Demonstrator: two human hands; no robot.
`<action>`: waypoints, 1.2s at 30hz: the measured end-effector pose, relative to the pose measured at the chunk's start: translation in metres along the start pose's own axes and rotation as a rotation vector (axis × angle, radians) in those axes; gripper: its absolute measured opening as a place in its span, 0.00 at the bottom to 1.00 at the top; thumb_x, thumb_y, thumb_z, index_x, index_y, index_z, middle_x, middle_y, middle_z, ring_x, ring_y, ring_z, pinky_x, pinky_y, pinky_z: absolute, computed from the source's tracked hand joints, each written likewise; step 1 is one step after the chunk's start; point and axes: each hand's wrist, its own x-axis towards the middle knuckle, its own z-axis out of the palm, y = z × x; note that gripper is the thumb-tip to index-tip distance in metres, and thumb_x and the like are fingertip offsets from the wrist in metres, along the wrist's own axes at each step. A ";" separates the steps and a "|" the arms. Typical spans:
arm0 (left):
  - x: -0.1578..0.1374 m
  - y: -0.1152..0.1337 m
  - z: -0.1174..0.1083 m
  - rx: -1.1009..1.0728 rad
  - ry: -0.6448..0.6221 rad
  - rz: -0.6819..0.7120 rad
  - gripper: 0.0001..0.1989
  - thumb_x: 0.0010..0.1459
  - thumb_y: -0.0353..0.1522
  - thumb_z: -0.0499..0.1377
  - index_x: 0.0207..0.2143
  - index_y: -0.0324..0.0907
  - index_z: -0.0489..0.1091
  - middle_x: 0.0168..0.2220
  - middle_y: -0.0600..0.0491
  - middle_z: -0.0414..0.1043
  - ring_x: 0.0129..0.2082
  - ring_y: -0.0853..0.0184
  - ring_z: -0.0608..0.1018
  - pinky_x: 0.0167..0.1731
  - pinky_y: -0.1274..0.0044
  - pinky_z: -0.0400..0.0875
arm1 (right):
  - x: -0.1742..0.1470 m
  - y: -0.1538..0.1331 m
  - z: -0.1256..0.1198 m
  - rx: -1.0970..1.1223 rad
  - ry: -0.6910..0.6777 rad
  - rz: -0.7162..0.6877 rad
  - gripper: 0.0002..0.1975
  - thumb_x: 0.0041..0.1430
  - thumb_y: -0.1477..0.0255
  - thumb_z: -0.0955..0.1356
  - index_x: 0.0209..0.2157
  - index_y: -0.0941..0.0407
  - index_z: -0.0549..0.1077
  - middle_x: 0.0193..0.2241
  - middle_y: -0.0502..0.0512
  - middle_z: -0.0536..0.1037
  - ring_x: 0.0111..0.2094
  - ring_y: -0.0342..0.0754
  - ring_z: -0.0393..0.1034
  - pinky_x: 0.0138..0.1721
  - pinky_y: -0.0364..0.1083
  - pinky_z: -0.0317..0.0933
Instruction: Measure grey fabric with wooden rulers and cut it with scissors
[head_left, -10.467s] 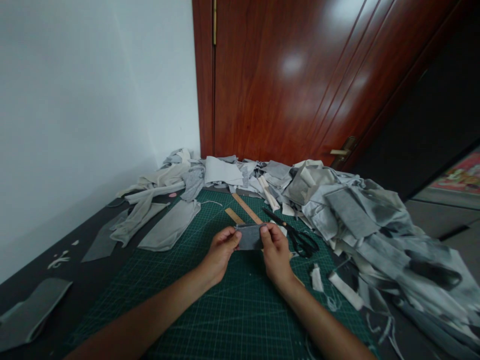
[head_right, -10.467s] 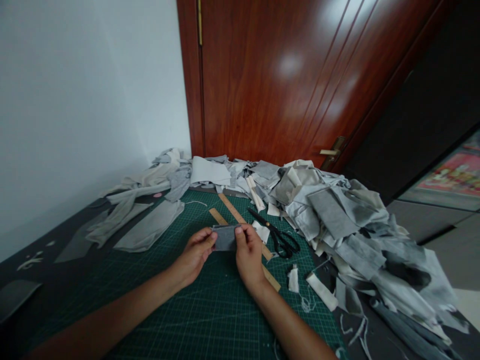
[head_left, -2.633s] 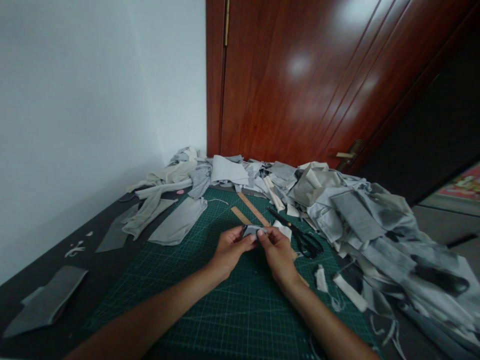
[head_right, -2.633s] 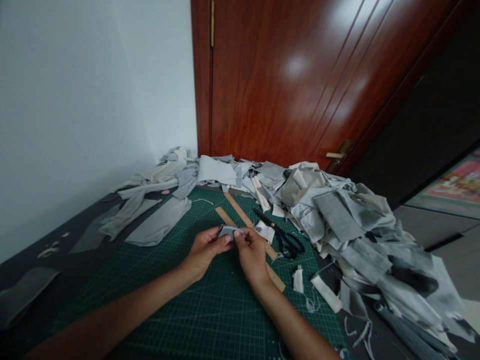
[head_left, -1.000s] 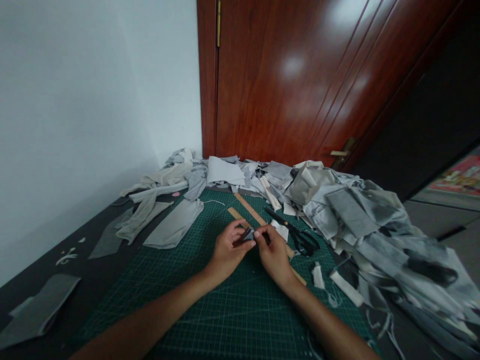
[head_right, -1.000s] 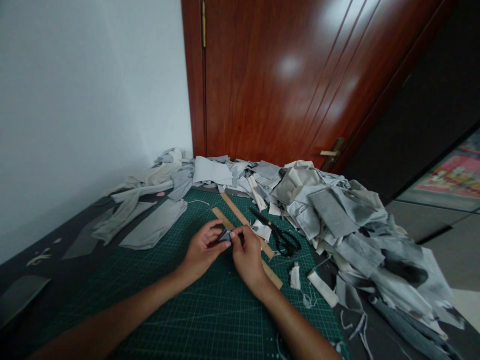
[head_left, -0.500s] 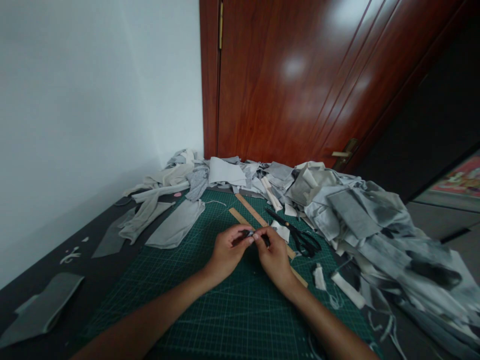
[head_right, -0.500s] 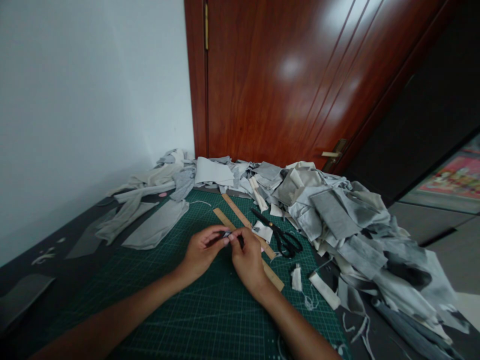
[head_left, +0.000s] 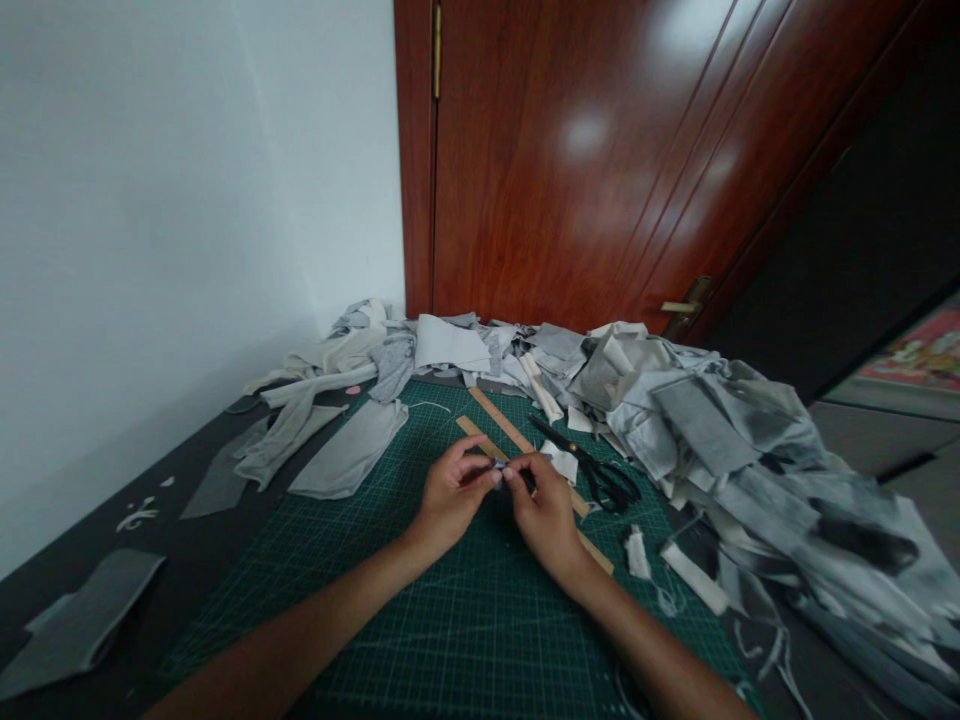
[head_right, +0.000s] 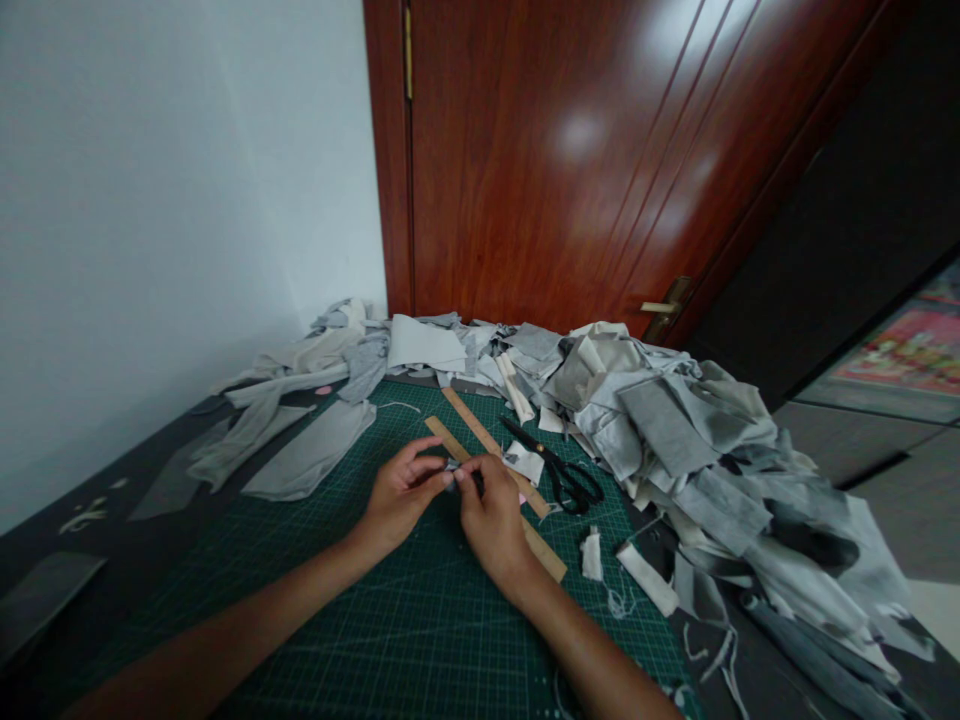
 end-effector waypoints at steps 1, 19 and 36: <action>0.000 0.000 0.000 0.005 0.005 0.003 0.28 0.49 0.35 0.71 0.52 0.40 0.69 0.31 0.54 0.79 0.33 0.65 0.81 0.37 0.76 0.74 | 0.000 0.000 0.000 -0.001 0.003 -0.002 0.07 0.66 0.68 0.65 0.33 0.53 0.73 0.29 0.52 0.77 0.31 0.50 0.70 0.34 0.47 0.62; 0.000 -0.003 -0.001 -0.025 -0.018 0.002 0.12 0.49 0.36 0.71 0.34 0.39 0.79 0.32 0.51 0.80 0.31 0.66 0.79 0.34 0.77 0.74 | -0.001 -0.004 0.000 0.011 -0.017 -0.008 0.07 0.66 0.70 0.64 0.33 0.53 0.72 0.28 0.51 0.77 0.30 0.50 0.71 0.33 0.46 0.62; -0.001 0.005 0.000 -0.304 0.068 -0.159 0.19 0.45 0.41 0.75 0.32 0.39 0.75 0.31 0.53 0.76 0.33 0.66 0.77 0.36 0.74 0.75 | 0.002 0.006 0.007 0.447 -0.022 0.263 0.15 0.56 0.66 0.74 0.43 0.54 0.72 0.35 0.51 0.76 0.35 0.49 0.71 0.38 0.48 0.65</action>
